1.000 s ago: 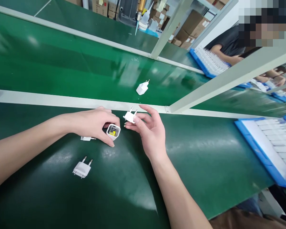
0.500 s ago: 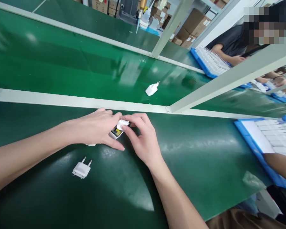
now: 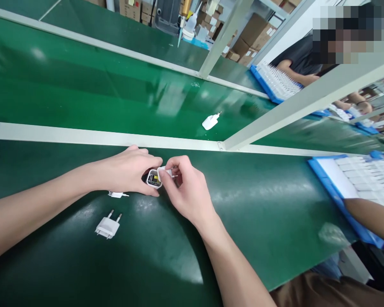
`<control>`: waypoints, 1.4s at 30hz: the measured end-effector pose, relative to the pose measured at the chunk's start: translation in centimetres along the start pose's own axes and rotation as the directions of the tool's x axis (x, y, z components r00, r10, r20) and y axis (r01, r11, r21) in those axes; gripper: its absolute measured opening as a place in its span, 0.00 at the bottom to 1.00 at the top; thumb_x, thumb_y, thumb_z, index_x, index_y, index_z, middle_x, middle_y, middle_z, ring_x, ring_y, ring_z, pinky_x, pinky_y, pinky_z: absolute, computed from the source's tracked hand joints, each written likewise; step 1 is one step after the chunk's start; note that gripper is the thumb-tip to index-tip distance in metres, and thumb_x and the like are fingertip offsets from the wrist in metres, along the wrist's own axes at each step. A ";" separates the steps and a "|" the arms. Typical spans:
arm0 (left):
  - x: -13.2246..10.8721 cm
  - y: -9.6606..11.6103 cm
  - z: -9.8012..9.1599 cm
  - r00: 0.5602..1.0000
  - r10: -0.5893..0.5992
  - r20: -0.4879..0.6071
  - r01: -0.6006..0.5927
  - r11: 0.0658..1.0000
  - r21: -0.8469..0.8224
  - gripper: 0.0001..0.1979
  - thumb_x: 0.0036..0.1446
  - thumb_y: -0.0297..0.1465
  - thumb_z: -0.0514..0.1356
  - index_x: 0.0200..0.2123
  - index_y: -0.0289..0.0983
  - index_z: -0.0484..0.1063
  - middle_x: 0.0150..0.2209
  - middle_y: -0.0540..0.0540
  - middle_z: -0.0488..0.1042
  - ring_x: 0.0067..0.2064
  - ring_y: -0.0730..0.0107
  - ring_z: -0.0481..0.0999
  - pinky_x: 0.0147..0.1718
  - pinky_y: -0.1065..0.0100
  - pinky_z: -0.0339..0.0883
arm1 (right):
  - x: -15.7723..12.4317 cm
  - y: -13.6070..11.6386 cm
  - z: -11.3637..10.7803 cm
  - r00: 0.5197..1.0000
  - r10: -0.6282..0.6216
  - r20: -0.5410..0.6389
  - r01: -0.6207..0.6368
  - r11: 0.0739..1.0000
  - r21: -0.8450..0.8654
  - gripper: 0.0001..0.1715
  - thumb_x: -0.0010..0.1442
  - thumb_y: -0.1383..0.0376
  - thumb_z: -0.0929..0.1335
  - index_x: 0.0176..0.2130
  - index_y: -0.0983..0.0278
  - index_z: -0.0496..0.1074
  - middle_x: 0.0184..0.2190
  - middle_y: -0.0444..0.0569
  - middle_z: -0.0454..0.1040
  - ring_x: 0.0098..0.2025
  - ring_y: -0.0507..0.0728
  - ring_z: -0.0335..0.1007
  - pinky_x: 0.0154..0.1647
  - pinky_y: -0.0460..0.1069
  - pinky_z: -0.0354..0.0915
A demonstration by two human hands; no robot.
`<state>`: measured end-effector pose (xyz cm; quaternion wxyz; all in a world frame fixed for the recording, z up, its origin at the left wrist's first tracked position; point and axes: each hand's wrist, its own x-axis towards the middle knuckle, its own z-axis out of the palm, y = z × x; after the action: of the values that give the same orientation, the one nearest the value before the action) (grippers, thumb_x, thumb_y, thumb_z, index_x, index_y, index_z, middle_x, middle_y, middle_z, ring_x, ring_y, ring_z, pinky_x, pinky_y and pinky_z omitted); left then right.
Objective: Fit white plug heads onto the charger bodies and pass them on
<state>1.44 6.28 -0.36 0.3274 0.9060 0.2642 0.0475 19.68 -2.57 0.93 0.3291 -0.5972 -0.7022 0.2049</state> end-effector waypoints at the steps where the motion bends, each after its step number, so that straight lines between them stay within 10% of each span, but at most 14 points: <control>1: 0.0 0.0 -0.1 1.000 0.001 -0.004 -0.001 1.000 -0.003 0.20 0.55 0.48 0.65 0.31 0.39 0.63 0.30 0.51 0.74 0.40 0.58 0.71 0.43 0.61 0.54 | 0.0 0.0 0.1 1.000 -0.002 -0.026 0.001 1.000 -0.006 0.10 0.65 0.63 0.71 0.44 0.59 0.66 0.30 0.40 0.72 0.28 0.50 0.67 0.28 0.46 0.63; 8: -0.4 0.4 -0.8 1.000 0.002 0.010 -0.002 0.999 -0.044 0.17 0.55 0.44 0.64 0.32 0.39 0.64 0.31 0.52 0.75 0.39 0.60 0.72 0.42 0.61 0.54 | 0.5 0.2 -0.4 0.982 -0.141 0.123 0.141 0.990 0.011 0.04 0.65 0.64 0.73 0.41 0.59 0.74 0.36 0.45 0.74 0.34 0.52 0.69 0.33 0.48 0.67; 42: 0.0 -0.2 0.0 0.998 0.039 -0.048 -0.041 0.998 -0.049 0.18 0.53 0.47 0.63 0.29 0.40 0.63 0.26 0.53 0.72 0.34 0.62 0.72 0.42 0.60 0.55 | 0.1 -0.7 0.3 0.984 -0.119 0.135 0.133 0.986 -0.100 0.06 0.67 0.60 0.70 0.37 0.59 0.74 0.33 0.47 0.75 0.33 0.55 0.68 0.33 0.51 0.64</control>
<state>1.35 6.43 -0.49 0.3424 0.9013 0.2525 0.0819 18.96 -2.58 1.21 0.2625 -0.5541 -0.7685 0.1832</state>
